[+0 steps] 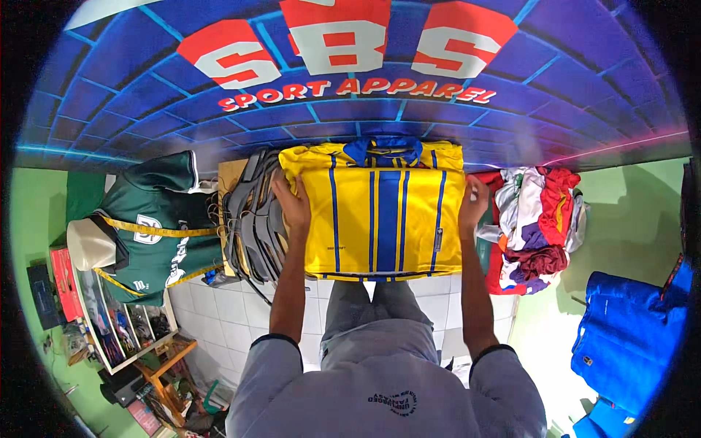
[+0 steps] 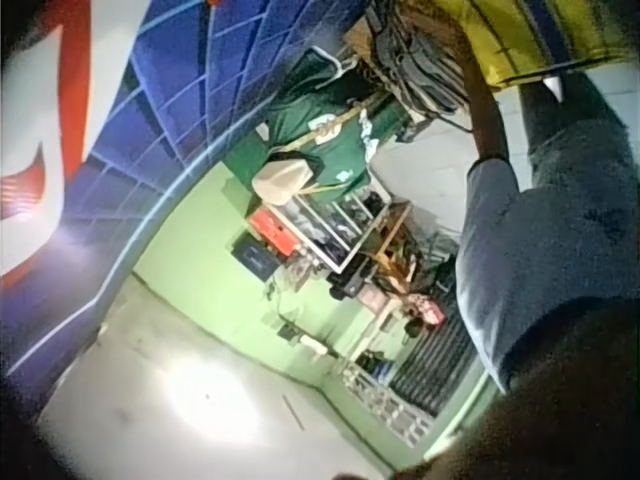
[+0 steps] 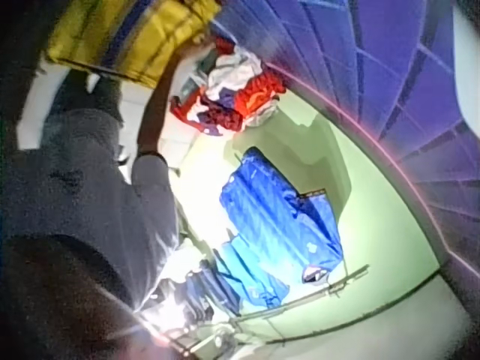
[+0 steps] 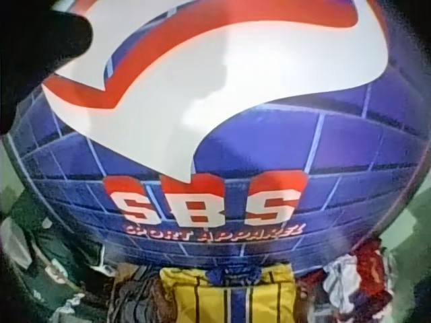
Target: Folding a yellow and blue sports jersey on a workbench.
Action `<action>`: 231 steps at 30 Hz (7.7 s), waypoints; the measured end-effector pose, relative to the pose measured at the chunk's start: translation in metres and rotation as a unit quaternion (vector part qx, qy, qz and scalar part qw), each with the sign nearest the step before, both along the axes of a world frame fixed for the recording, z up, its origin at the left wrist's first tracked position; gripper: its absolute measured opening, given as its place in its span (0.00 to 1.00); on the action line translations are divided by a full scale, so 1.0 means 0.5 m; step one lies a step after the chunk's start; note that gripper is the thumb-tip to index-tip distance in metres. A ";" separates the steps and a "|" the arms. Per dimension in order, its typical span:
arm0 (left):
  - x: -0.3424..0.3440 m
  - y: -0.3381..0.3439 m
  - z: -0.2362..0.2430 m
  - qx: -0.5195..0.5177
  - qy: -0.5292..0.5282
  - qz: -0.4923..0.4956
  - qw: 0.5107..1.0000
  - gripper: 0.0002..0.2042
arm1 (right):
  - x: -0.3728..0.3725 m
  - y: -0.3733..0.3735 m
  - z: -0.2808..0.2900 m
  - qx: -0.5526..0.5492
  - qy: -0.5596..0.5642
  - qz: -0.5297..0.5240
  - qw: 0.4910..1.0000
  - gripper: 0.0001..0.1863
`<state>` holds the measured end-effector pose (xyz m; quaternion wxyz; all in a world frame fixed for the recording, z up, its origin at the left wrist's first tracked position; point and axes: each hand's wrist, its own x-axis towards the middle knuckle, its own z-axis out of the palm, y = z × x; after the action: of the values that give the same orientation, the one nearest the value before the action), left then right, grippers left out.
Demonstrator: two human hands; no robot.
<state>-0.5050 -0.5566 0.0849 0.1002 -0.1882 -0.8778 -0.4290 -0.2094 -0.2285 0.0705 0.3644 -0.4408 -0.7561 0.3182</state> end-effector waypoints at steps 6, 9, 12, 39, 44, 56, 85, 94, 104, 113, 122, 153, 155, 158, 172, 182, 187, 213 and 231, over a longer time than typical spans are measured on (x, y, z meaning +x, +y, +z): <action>0.311 -0.039 -0.042 -0.097 -0.046 -0.120 0.987 0.23 | 0.039 -0.311 0.010 0.041 -0.080 0.130 0.987 0.23; 0.413 -0.110 -0.056 -0.163 -0.092 -0.218 0.958 0.23 | 0.112 -0.389 0.034 -0.015 -0.138 0.211 0.967 0.24; 0.447 -0.176 -0.039 -0.193 -0.112 -0.270 0.937 0.22 | 0.181 -0.414 0.044 -0.004 -0.200 0.214 0.956 0.23; 0.374 -0.251 -0.046 -0.231 -0.033 -0.242 0.942 0.10 | 0.335 -0.373 -0.009 0.096 -0.210 0.118 0.966 0.13; 0.377 -0.265 -0.028 -0.204 -0.048 -0.254 0.944 0.09 | 0.347 -0.359 -0.026 0.100 -0.202 0.137 0.965 0.10; 0.375 -0.204 -0.035 -0.184 -0.089 -0.212 0.956 0.13 | 0.222 -0.370 -0.008 0.031 -0.130 0.123 0.983 0.19; 0.307 -0.126 -0.085 -0.207 -0.050 -0.079 0.974 0.26 | 0.164 -0.248 -0.060 0.086 -0.301 0.141 0.939 0.31; 0.246 0.133 -0.066 -0.164 -0.016 -0.288 0.943 0.24 | -0.113 -0.279 -0.042 0.074 -0.178 0.333 0.923 0.32; 0.157 0.126 -0.071 -0.262 0.044 -0.241 0.934 0.25 | -0.108 -0.185 -0.039 0.206 -0.332 0.305 0.869 0.31; 0.093 0.027 -0.065 -0.244 0.012 -0.169 0.955 0.25 | -0.011 -0.095 -0.037 0.135 -0.302 0.263 0.906 0.31; 0.085 -0.018 -0.089 -0.209 -0.004 -0.160 0.965 0.25 | 0.039 -0.050 -0.037 0.182 -0.371 0.225 0.883 0.31; 0.201 -0.105 -0.076 -0.144 -0.008 -0.075 0.987 0.22 | 0.090 -0.141 -0.033 0.095 -0.273 0.184 0.940 0.33; 0.232 -0.127 -0.063 -0.197 -0.067 -0.014 0.978 0.13 | 0.143 -0.147 -0.035 0.037 -0.179 0.123 0.975 0.33; 0.314 -0.147 -0.032 -0.003 -0.173 0.022 0.985 0.08 | 0.220 -0.189 -0.031 -0.049 -0.139 0.036 0.988 0.34; 0.439 -0.273 -0.102 0.180 -0.643 0.240 0.704 0.17 | 0.368 -0.297 -0.020 -0.243 -0.150 -0.134 0.949 0.13; 0.474 -0.340 -0.178 0.199 -0.666 0.175 0.697 0.15 | 0.505 -0.355 -0.130 -0.205 -0.030 -0.113 0.972 0.08; 0.534 -0.502 -0.306 0.147 -0.597 0.044 0.788 0.13 | 0.511 -0.411 -0.151 -0.201 -0.016 -0.068 0.977 0.08; 0.576 -0.546 -0.361 -0.309 -0.457 -0.121 0.825 0.13 | 0.482 -0.414 -0.171 -0.138 -0.207 -0.214 0.945 0.06; 0.464 -0.323 -0.166 -0.075 -0.413 -0.315 0.851 0.13 | -0.249 -0.155 0.240 0.052 -0.097 0.275 0.955 0.12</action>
<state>-0.2728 -0.7180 0.0017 -0.4261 -0.2668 -0.7616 -0.4090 -0.3340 -0.3058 0.1904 0.2103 -0.2246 -0.8953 0.3221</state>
